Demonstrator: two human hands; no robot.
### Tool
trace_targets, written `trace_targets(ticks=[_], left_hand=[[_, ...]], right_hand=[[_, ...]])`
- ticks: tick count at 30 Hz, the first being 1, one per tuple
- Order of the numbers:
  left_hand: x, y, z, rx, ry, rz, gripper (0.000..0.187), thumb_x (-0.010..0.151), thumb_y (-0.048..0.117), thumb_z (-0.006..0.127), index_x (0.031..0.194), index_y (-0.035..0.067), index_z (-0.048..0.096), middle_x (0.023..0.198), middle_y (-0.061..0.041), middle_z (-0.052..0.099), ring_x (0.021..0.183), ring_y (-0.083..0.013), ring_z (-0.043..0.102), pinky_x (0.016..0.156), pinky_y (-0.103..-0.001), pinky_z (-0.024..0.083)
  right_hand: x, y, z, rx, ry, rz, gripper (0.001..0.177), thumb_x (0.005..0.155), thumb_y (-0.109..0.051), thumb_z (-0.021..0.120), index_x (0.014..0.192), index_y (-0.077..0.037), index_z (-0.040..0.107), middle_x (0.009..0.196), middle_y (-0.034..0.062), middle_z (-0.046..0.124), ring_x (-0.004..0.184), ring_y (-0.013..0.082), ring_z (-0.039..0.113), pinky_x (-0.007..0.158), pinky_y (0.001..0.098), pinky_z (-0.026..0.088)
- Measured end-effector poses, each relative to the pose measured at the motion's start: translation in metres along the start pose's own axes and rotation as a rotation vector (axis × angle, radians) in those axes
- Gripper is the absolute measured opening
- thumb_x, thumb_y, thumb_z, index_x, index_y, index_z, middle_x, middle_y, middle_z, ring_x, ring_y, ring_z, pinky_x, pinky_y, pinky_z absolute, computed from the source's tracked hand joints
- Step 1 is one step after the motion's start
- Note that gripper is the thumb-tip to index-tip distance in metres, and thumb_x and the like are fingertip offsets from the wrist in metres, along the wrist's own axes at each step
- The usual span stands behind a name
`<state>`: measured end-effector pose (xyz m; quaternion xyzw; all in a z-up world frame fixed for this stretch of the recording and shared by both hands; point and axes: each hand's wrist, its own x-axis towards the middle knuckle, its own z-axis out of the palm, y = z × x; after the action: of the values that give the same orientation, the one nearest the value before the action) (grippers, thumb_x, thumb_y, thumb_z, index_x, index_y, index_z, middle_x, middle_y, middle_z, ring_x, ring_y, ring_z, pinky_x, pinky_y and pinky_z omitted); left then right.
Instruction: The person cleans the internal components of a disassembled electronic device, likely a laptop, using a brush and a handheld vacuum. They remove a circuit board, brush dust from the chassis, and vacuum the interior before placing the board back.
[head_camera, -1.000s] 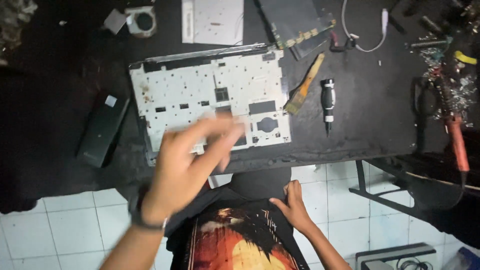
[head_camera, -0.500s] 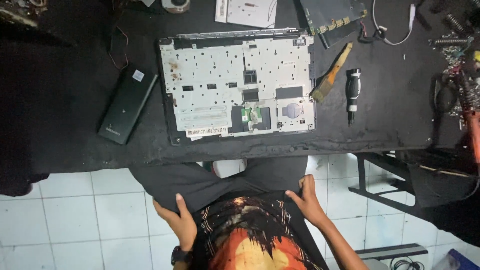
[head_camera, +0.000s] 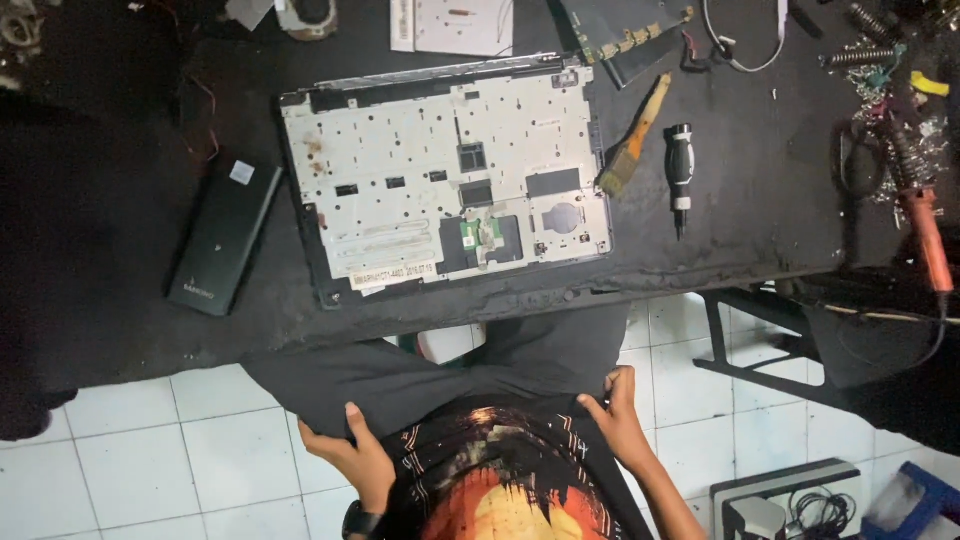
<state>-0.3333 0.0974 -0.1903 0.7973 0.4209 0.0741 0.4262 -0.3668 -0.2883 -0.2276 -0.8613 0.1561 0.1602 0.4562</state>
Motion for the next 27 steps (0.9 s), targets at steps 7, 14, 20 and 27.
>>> trace_targets(ticks=[7,14,20,27], left_hand=[[0.003,0.005,0.005,0.060,0.024,-0.096,0.073,0.103,0.041,0.050,0.157,0.002,0.019,0.152,-0.030,0.027,0.135,-0.0484,0.038,0.106,-0.058,0.040],[0.006,0.006,0.012,0.086,0.080,-0.187,0.072,0.104,0.040,0.052,0.156,0.001,0.022,0.150,-0.027,0.031,0.135,-0.0451,0.037,0.106,-0.056,0.038],[0.009,-0.004,0.016,0.113,0.099,-0.190,0.070,0.104,0.039,0.052,0.156,0.002,0.023,0.149,-0.028,0.032,0.132,-0.0471,0.040,0.100,-0.058,0.041],[0.009,0.015,0.008,0.038,0.087,-0.106,0.065,0.102,0.027,0.055,0.152,-0.003,0.026,0.148,-0.031,0.034,0.127,-0.0480,0.043,0.101,-0.055,0.041]], right_hand=[[0.027,-0.058,-0.041,-0.113,-0.185,0.088,0.047,0.093,-0.045,0.073,0.094,-0.014,0.037,0.098,0.0028,0.037,0.089,0.0165,0.038,0.083,0.0273,0.034],[0.094,-0.274,-0.142,-0.262,-0.383,0.220,0.039,0.094,-0.050,0.054,0.102,-0.016,0.070,0.101,0.0003,0.077,0.091,0.0139,0.073,0.086,0.0302,0.054],[0.182,-0.327,-0.142,-0.496,0.256,-0.141,0.020,0.110,-0.033,0.052,0.117,-0.015,0.051,0.084,0.0052,0.064,0.067,0.0307,0.056,0.057,0.0451,0.042],[0.233,-0.316,-0.122,-0.859,0.334,-0.196,0.036,0.111,-0.045,0.059,0.101,-0.012,0.053,0.091,0.0116,0.068,0.067,0.0483,0.064,0.049,0.0567,0.045]])
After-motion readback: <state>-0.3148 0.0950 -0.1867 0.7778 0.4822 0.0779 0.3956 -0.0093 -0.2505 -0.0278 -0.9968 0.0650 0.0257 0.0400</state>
